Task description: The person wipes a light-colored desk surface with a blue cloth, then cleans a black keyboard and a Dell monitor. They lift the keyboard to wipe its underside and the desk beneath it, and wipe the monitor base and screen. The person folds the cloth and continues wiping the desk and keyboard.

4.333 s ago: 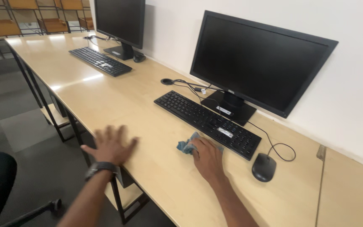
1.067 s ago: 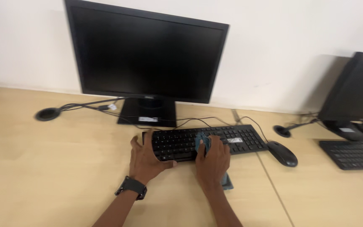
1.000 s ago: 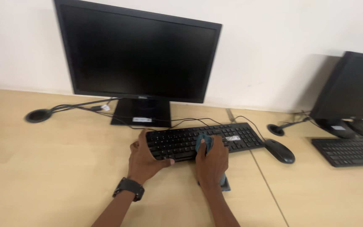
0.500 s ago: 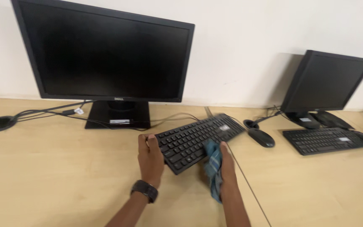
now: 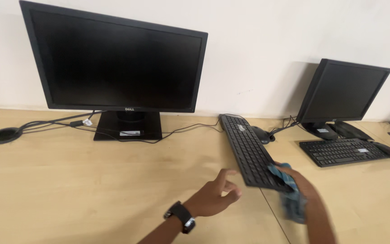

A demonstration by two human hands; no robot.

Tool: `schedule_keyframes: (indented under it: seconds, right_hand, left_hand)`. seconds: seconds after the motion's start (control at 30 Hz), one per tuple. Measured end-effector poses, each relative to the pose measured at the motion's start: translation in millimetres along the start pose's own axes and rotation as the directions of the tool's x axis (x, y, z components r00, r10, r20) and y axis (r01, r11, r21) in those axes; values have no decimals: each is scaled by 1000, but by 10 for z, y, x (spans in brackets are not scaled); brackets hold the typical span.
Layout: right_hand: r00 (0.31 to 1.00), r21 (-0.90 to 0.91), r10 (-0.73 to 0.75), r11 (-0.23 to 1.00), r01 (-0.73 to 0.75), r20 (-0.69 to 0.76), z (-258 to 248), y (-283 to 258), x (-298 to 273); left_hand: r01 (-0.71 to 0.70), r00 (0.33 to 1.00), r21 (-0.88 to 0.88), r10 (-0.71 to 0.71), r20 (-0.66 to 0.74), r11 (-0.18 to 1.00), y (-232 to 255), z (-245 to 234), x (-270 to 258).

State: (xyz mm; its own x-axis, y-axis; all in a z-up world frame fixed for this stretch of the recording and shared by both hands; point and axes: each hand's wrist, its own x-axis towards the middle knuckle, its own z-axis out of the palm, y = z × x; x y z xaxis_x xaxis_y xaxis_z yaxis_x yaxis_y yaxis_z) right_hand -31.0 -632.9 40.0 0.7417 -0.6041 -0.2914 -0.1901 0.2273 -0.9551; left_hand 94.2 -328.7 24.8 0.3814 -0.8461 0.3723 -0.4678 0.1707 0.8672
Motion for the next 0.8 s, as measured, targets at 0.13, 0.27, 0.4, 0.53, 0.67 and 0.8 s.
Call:
schedule_keyframes:
  seconds: [0.13,0.27,0.4,0.53,0.67,0.8]
  right_hand:
    - [998,-525,34,849,-59,-57,-661,-136,432]
    - [995,-831,-1,551,-79,-95,-1157,-98,1039]
    - [941,-949,-173,177,-260,-290,-872,-274,1202]
    - [801,-971,-551,109,-212,-236,146,-760,624]
    - [840,-982,-542,152,115,15,1378,-959,188]
    - [861,-863,-448,307,401,240,2313,-584,249]
  left_hand:
    - [154,988,293,-146,-46,944,-214,-379,-116]
    - [423,903,585,-376,-209,692,-494,-952,-278]
    - [526,850,701,-291,-438,482,-783,-1592,-488]
    - [685,725,610,-299,-620,397,-952,-2256,-780]
    - [758,523,376,-153,-838,533,-1209,-2698,-1098]
    - [814,471,288,-282,-836,504,-1265,-2852,-1089]
